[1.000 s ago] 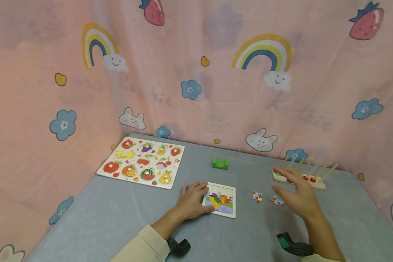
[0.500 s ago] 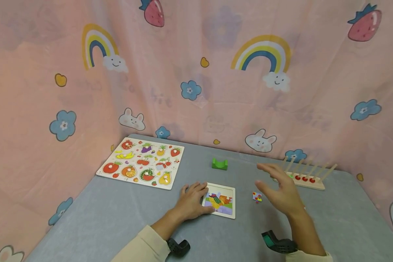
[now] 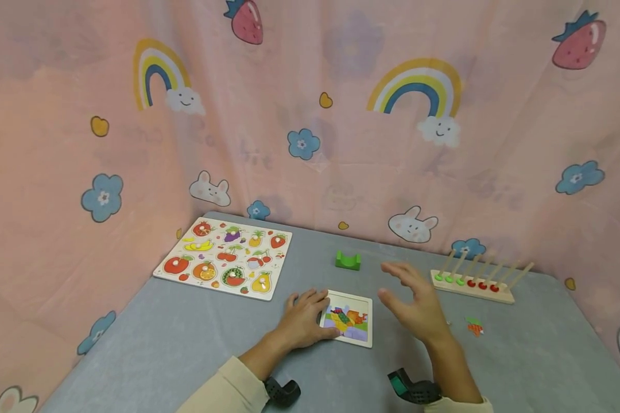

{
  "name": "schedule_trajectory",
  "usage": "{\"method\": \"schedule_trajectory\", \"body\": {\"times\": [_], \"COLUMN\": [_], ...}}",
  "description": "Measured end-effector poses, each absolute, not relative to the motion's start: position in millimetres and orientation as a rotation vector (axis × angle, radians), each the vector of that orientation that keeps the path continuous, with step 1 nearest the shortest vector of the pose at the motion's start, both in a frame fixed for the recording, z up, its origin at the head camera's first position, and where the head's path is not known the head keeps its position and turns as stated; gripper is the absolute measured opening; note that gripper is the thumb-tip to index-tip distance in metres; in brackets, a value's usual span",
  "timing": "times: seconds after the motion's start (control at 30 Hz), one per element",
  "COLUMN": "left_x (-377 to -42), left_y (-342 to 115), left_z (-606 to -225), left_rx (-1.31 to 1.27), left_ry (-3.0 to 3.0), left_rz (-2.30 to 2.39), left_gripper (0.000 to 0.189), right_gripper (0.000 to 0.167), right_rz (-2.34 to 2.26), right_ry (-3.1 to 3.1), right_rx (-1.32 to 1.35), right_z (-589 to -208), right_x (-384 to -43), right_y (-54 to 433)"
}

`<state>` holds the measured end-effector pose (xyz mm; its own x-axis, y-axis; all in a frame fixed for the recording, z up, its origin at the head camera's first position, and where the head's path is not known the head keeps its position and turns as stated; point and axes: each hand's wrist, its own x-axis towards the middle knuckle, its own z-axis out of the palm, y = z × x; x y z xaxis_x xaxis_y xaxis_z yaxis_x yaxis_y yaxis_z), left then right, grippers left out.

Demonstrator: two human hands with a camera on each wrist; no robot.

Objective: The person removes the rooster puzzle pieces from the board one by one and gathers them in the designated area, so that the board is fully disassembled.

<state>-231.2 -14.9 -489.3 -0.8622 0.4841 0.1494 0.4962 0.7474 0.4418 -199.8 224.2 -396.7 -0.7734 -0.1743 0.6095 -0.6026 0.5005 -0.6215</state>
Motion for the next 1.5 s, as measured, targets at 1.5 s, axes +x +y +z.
{"method": "schedule_trajectory", "body": {"times": [1.5], "left_x": [-230.9], "left_y": [-13.6], "left_z": [-489.0], "left_rx": [-0.816], "left_ry": [-2.896], "left_rz": [-0.742], "left_gripper": [0.071], "right_gripper": [0.037], "right_rz": [0.986], "right_ry": [-2.573], "right_rx": [0.684], "right_z": [-493.2], "right_x": [-221.8], "right_y": [178.3]}}
